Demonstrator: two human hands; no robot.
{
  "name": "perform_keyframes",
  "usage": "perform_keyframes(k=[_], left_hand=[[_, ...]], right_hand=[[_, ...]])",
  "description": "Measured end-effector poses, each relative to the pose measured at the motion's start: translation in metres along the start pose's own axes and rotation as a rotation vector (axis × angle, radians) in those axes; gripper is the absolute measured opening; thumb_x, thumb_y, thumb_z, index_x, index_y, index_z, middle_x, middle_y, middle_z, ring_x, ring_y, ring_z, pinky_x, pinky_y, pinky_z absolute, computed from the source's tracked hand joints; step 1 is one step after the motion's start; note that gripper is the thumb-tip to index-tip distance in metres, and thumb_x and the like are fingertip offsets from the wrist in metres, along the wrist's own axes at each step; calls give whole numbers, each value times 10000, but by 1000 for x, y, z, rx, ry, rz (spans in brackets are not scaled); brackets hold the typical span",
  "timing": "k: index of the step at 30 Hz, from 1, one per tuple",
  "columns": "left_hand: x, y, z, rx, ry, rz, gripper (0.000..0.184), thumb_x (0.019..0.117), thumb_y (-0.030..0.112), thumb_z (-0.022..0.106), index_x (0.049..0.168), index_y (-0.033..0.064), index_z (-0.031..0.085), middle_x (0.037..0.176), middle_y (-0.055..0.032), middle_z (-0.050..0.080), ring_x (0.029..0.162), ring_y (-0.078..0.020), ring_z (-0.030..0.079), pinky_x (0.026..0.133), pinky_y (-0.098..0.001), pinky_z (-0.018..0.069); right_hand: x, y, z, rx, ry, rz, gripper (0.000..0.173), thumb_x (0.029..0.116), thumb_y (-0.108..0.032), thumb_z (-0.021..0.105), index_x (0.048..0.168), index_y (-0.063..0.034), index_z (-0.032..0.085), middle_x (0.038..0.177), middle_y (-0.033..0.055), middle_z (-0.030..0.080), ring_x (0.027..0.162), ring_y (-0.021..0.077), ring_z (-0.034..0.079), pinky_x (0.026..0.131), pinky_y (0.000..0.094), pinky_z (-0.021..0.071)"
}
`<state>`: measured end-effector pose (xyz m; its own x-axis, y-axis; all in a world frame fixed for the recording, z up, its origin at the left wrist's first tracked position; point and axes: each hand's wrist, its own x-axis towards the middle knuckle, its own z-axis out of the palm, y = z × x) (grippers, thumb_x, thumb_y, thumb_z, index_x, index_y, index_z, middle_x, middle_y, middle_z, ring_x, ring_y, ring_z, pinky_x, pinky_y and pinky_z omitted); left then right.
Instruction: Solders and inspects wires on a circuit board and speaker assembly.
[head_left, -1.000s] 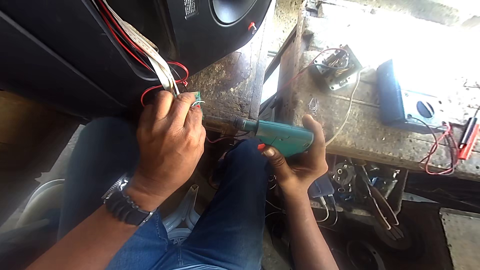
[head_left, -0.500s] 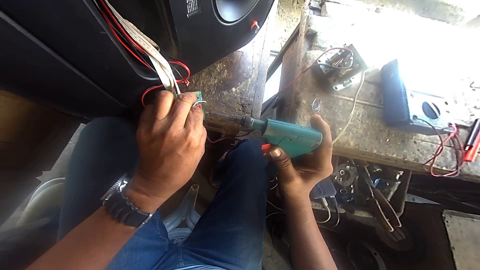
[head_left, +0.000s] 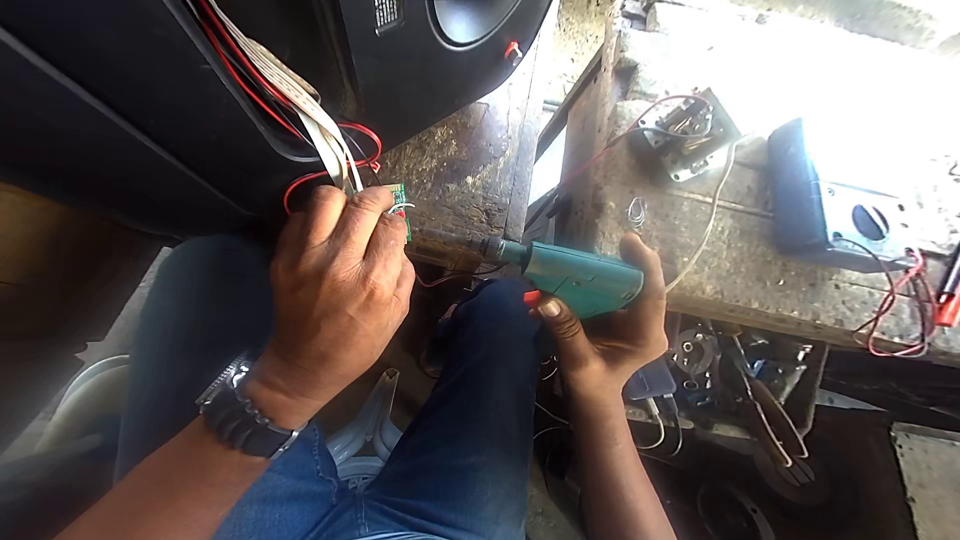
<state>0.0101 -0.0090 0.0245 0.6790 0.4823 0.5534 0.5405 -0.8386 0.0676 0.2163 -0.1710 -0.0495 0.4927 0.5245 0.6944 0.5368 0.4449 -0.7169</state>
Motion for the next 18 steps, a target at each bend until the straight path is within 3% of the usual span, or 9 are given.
perform_keyframes(k=[11,16,18], left_hand=[[0,0,2,17,13,4,217,1020,141,521,1040,16,697,1287,-149,649,1058,-339,606,792,-460,474],[0,1,2,22,10,7,222,1021,146,519,1052,19,698,1285,-143,651,1088,-341,608,812,-464,483],[-1,1,1,15,0,10,226,1026,161,519,1073,28,695,1288,-141,648,1105,-351,607,822,-481,489]], right_hand=[[0,-4,0,6,11,20,769,869,-132,819,1520,-68,415,1217,89,654,821,202,722,657,375,673],[-1,-25,-14,-50,112,68,796,864,-150,825,1523,-53,388,1237,68,649,879,202,726,662,372,677],[0,-35,-27,-83,143,111,799,877,-148,812,1531,-61,361,1216,51,655,844,184,726,636,348,674]])
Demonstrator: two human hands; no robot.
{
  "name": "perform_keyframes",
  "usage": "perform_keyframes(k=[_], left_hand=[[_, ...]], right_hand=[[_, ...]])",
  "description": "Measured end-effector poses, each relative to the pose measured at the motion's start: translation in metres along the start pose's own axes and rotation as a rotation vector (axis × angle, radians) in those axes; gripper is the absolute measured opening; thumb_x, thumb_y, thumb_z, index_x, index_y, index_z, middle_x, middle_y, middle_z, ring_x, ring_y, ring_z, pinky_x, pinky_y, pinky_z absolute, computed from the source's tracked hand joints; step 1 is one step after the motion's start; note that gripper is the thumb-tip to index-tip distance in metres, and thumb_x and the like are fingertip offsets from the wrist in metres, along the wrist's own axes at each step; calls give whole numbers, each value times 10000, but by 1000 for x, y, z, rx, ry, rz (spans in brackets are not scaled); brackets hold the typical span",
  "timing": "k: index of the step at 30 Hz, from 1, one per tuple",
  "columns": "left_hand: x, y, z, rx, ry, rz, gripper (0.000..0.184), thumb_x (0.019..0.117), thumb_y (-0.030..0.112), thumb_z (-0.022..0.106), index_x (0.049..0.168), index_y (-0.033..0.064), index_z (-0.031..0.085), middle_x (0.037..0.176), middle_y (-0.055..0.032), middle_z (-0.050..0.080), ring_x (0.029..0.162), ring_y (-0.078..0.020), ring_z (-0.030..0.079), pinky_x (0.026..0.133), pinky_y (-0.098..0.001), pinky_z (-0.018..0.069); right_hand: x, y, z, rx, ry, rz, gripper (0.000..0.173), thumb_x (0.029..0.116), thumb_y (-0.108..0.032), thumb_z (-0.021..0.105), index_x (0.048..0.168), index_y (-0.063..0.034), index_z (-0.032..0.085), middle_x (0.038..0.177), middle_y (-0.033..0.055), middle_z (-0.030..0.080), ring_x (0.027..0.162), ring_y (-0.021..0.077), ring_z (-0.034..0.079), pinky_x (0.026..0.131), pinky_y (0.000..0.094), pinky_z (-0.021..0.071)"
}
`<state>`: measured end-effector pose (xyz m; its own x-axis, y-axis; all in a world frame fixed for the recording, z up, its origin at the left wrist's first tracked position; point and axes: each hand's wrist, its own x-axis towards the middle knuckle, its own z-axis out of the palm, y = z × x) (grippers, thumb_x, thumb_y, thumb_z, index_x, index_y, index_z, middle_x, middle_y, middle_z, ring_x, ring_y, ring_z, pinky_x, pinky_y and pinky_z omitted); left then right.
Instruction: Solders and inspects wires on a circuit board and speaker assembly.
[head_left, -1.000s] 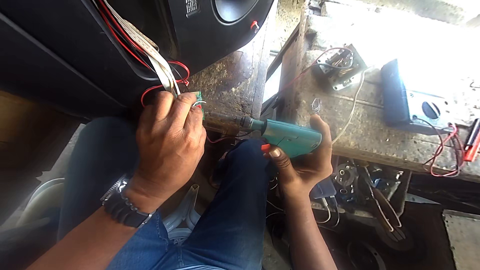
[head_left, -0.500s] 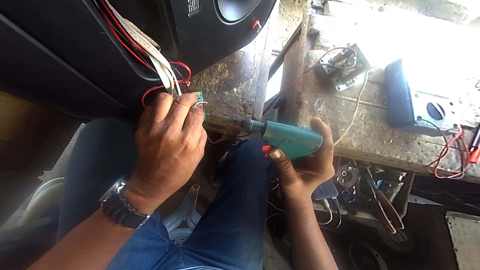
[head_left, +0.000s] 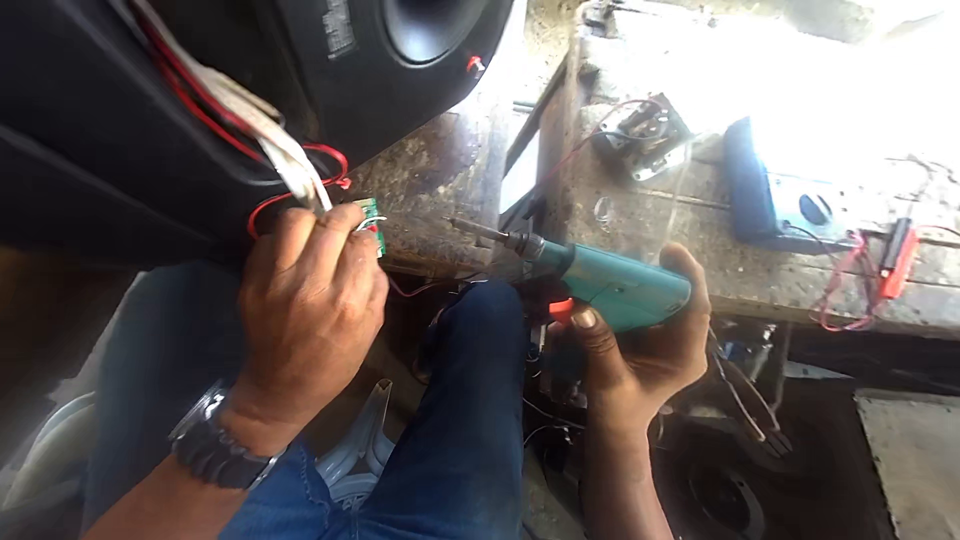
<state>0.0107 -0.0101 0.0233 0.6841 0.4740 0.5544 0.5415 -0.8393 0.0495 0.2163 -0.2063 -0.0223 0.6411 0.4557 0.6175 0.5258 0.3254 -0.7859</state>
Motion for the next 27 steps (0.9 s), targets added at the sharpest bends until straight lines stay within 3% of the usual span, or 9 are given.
perform_keyframes(k=[7,12,17,23,27], left_hand=[[-4,-4,3,-5,-9,7,295,1037,214,498,1132,8,688,1317,-181,636,1144,-421,595,882,-565,473],[-11,-15,15,-31,-30,-8,322,1041,242,493,1089,-7,692,1291,-231,641,1114,-447,624,911,-596,480],[-9,-13,16,-101,-62,-31,269,1037,188,522,1051,-10,703,1191,-236,682,1084,-376,679,902,-523,534],[-6,-6,14,-64,-71,-59,249,1040,167,522,1014,3,707,1042,-171,716,989,-273,703,815,-412,556],[-7,-7,18,-66,-56,-64,238,1037,144,532,994,-5,713,1005,-166,721,960,-249,711,812,-381,565]], right_hand=[[14,-17,-62,-40,125,161,725,906,-139,777,1511,-112,380,1126,113,664,677,249,709,519,396,655],[11,-27,-109,-68,194,261,645,916,-153,762,1437,-154,383,1058,134,683,678,284,723,502,416,647],[10,-23,-144,-71,247,315,610,926,-117,704,1440,-162,381,1132,141,680,750,290,741,503,401,640],[0,-36,-144,-129,337,411,614,936,-158,706,1465,-184,396,972,127,662,554,246,663,462,404,619],[-10,-39,-128,-60,373,516,600,956,-153,688,1479,-186,397,934,162,665,550,258,664,475,407,621]])
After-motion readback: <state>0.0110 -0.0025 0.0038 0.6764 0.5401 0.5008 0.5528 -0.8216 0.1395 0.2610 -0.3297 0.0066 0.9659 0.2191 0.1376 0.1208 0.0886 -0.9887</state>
